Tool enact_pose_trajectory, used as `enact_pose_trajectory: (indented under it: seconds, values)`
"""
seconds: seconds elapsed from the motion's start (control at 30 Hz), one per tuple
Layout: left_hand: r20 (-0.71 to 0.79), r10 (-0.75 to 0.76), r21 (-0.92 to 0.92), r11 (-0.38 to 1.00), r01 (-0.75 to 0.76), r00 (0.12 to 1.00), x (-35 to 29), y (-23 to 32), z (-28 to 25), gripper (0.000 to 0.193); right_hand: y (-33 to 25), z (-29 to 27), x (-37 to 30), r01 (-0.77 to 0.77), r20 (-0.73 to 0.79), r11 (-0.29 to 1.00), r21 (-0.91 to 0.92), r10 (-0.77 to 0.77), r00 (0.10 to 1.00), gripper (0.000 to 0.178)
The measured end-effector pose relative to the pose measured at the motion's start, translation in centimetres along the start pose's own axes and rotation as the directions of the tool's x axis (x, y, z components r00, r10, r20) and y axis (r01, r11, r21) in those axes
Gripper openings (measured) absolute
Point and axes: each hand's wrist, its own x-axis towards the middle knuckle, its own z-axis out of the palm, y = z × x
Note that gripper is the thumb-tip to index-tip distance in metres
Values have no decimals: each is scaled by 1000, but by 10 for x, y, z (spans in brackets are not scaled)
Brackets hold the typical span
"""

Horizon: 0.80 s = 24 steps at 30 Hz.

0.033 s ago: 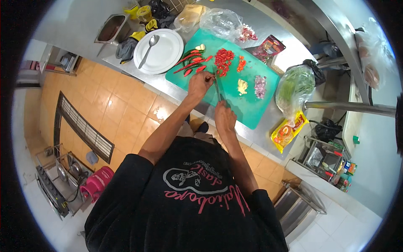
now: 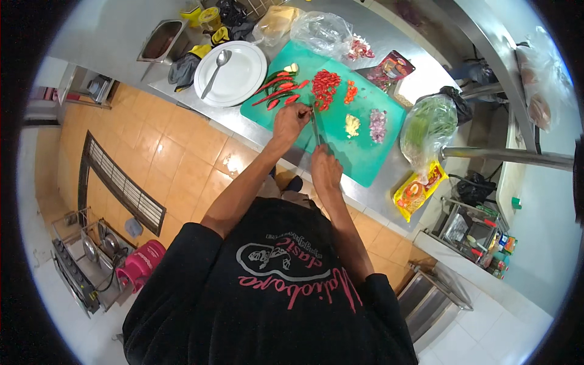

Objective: The person cuts red chili peppers and other vegetables into small pieces using a knife on a green cutting board.

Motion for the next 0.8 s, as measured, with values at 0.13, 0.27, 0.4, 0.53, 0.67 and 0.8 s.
enact_pose_trajectory:
  seconds: [0.13,0.27,0.4,0.53,0.67,0.8]
  values:
    - [-8,15,22,1000,-15,1000,1,-4,3,13,-5,0,15,-2,-6,1000,5,2,1000,28]
    - [-10,24,24,999,-23,1000,-1,-9,5,16,-3,0,19,11,30,1000,29,-12,999,28]
    - [-19,25,89,996,-24,1000,1,-8,5,15,3,3,3,-41,93,999,-10,42,995,27]
    - [4,88,130,988,-87,996,2,-6,4,14,0,7,18,26,2,1000,16,-26,1000,27]
    - [-39,55,83,995,-52,998,-2,-5,6,14,2,10,12,44,-1,998,40,-44,999,27]
    - [-29,28,88,996,-25,999,-3,-4,5,14,4,7,-13,-51,44,999,15,50,998,28]
